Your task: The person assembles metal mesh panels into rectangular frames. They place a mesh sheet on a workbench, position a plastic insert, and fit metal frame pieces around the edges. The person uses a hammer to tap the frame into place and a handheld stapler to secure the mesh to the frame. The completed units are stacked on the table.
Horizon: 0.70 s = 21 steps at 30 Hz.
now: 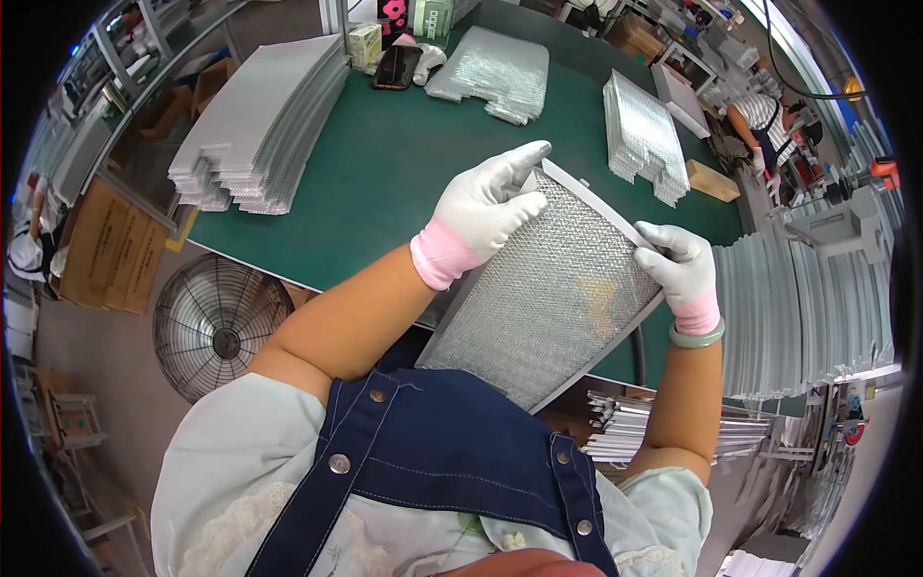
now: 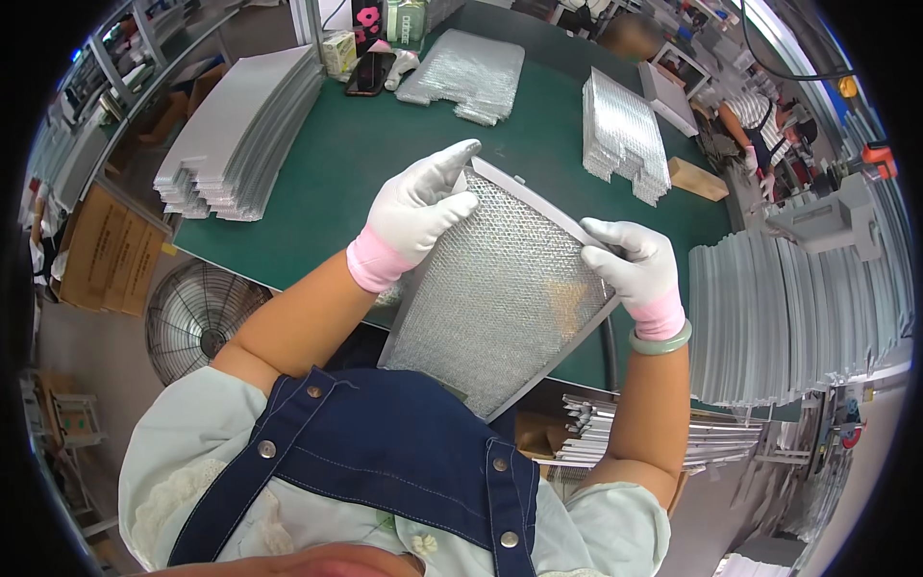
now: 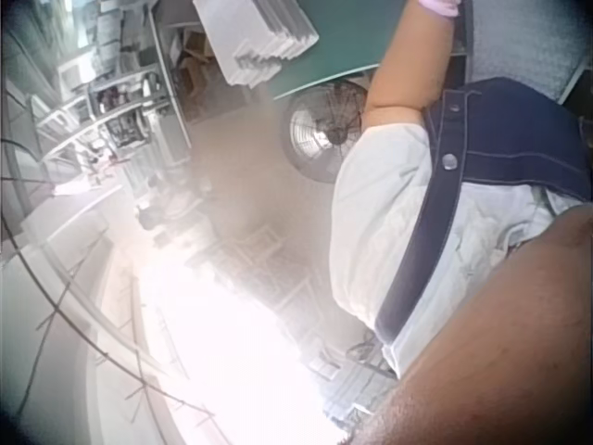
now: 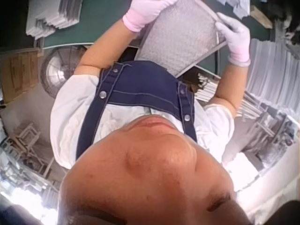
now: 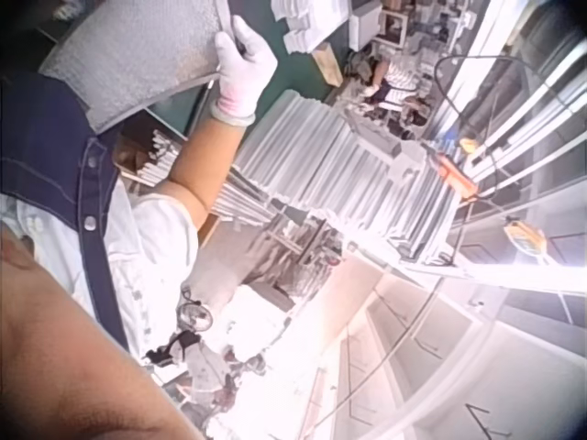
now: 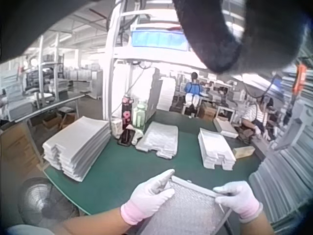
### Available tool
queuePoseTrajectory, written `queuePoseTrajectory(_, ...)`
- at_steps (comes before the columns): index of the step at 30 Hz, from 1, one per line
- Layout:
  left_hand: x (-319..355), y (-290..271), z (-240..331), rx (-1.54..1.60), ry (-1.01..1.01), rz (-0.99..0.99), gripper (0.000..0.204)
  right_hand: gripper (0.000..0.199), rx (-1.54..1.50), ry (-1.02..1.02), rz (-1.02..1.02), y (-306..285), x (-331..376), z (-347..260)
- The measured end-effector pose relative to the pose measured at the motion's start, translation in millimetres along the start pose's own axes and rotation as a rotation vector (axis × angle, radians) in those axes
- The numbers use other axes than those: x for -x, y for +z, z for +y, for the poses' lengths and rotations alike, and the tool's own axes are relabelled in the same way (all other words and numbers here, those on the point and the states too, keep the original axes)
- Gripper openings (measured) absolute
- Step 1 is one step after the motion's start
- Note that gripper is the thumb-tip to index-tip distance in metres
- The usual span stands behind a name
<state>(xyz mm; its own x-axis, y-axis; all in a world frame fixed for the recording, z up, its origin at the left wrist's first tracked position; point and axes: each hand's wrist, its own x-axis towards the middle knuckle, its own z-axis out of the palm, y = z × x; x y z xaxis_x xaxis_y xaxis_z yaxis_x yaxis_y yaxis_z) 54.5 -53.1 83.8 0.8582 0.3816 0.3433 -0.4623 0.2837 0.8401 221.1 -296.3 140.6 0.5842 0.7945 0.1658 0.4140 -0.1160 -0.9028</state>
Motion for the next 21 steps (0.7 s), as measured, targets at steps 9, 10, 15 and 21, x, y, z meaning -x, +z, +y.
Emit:
queuePoseTrajectory(9,8.4,2.5,15.1,0.019,0.042,0.003,0.060,0.034,0.028,-0.130,-0.030,3.6,0.4,-6.7)
queuePoseTrajectory(10,8.9,4.4,15.5,0.055,0.058,0.036,0.060,0.034,0.055,-0.138,-0.033,4.7,-0.3,-9.7)
queuePoseTrajectory(15,11.2,-9.1,16.2,-0.127,0.023,-0.040,0.059,0.034,0.074,-0.171,-0.053,3.0,0.3,-9.3)
queuePoseTrajectory(21,8.5,-2.0,17.6,-0.052,0.021,0.011,0.055,0.033,0.094,-0.125,-0.057,2.7,2.1,-10.9)
